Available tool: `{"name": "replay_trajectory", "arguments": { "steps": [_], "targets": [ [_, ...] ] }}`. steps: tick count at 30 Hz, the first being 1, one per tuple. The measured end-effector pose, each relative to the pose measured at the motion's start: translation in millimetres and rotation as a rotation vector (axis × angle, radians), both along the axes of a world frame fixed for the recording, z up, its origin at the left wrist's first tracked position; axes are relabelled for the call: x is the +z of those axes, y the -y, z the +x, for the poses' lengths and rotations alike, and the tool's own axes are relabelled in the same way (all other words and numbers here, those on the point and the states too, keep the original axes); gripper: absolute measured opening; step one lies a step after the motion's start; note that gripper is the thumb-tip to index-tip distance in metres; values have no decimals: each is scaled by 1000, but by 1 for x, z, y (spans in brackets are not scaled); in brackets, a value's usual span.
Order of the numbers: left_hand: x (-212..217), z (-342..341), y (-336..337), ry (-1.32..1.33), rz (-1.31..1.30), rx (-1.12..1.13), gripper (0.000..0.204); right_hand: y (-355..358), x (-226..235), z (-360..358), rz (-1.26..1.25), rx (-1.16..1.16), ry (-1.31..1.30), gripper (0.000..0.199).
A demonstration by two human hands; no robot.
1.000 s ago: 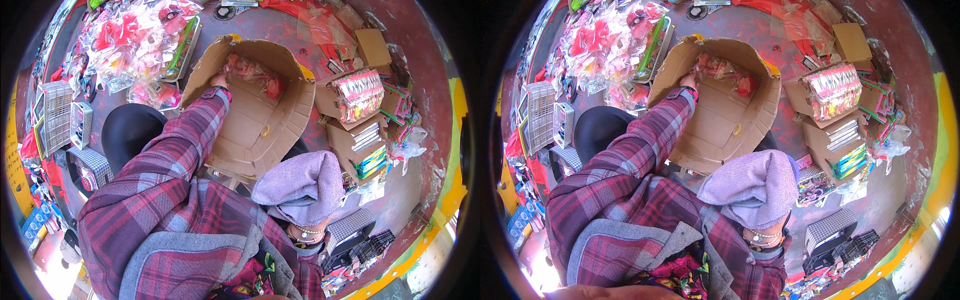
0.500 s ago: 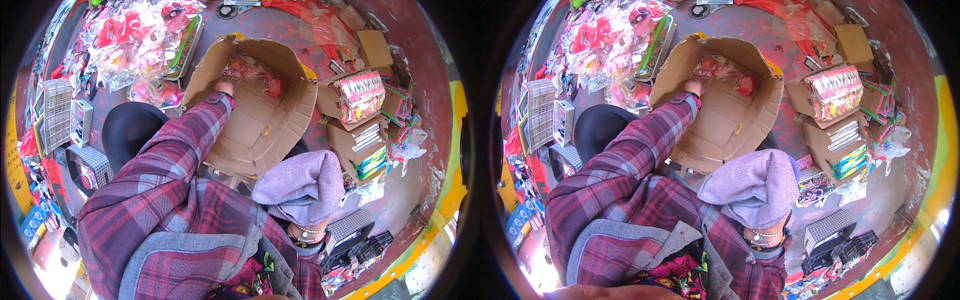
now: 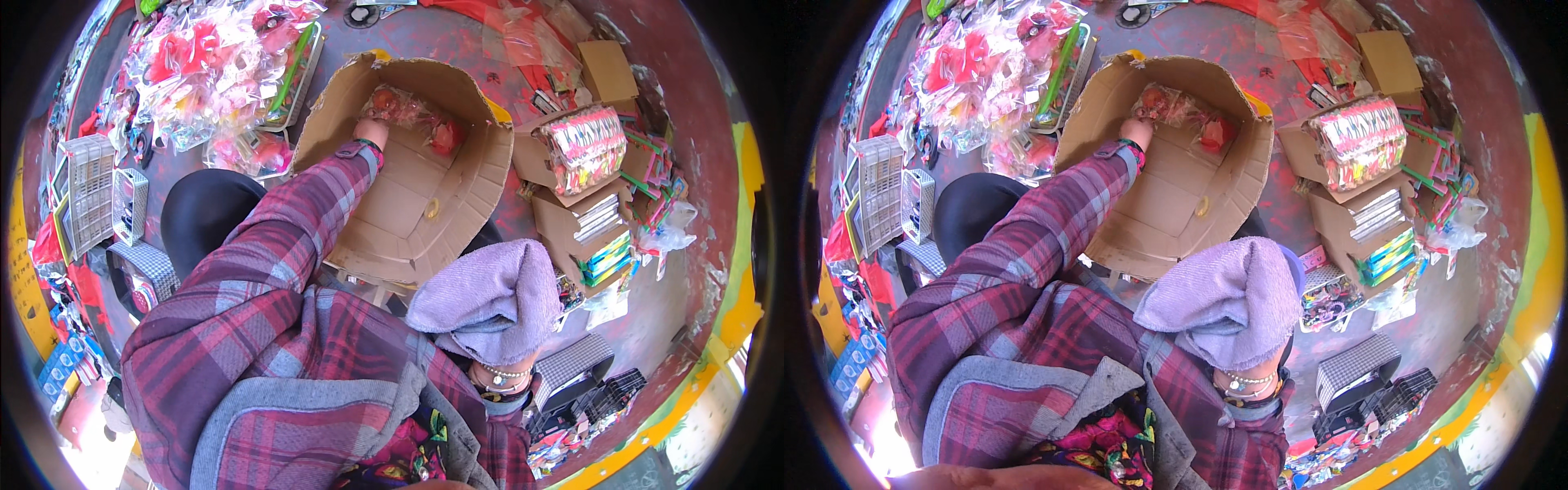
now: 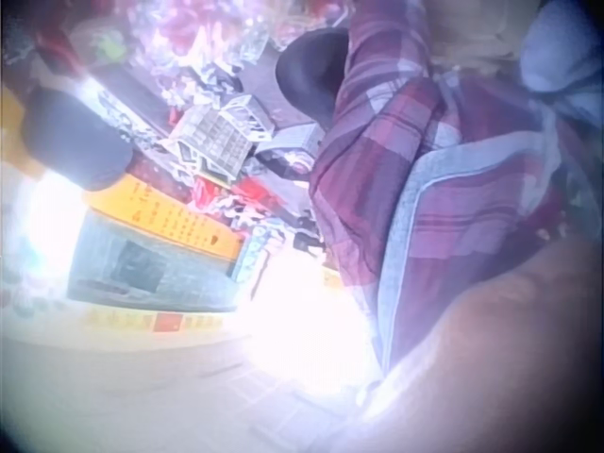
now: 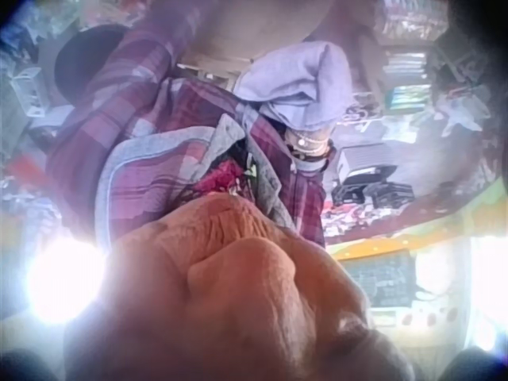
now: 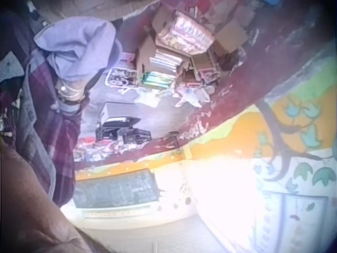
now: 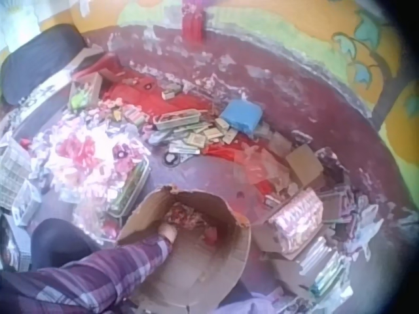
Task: The person sits on the floor and repeatedly picks up small packaged items from a pile, wipes them with a cloth, and places them into a cardboard box. The items include various colorful plastic-wrapped goods and small containers.
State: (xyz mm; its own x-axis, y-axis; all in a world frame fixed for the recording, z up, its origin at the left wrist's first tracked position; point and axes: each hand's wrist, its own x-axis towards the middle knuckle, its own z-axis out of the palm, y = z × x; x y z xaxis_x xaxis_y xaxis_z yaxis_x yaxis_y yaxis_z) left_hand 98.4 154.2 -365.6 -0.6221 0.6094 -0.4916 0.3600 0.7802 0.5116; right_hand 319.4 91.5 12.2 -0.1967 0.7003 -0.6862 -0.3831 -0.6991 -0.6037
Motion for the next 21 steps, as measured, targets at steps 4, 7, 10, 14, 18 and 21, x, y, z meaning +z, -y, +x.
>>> {"name": "replay_trajectory", "arguments": {
  "steps": [4, 7, 10, 14, 18, 21],
  "targets": [
    [-7, 14, 8, -286, 196, -500, 52, -5, 4, -2, -26, 19, 50, 37],
    [-16, 18, 1, -267, 61, -829, 61, -4, 3, -1, -40, 7, 77, 37],
    [-29, 21, -7, -322, -86, -939, 60, 2, -10, 7, -33, -27, 10, 35],
    [-42, 18, -19, -306, -114, -969, 60, -4, -11, 11, -13, 42, -237, 33],
    [-26, 18, -30, -347, -161, -1051, 58, -6, -7, 3, -143, -195, 154, 33],
    [-15, 21, -30, -376, -126, -1053, 55, -2, -24, 25, -63, 13, 259, 35]
  ]
}}
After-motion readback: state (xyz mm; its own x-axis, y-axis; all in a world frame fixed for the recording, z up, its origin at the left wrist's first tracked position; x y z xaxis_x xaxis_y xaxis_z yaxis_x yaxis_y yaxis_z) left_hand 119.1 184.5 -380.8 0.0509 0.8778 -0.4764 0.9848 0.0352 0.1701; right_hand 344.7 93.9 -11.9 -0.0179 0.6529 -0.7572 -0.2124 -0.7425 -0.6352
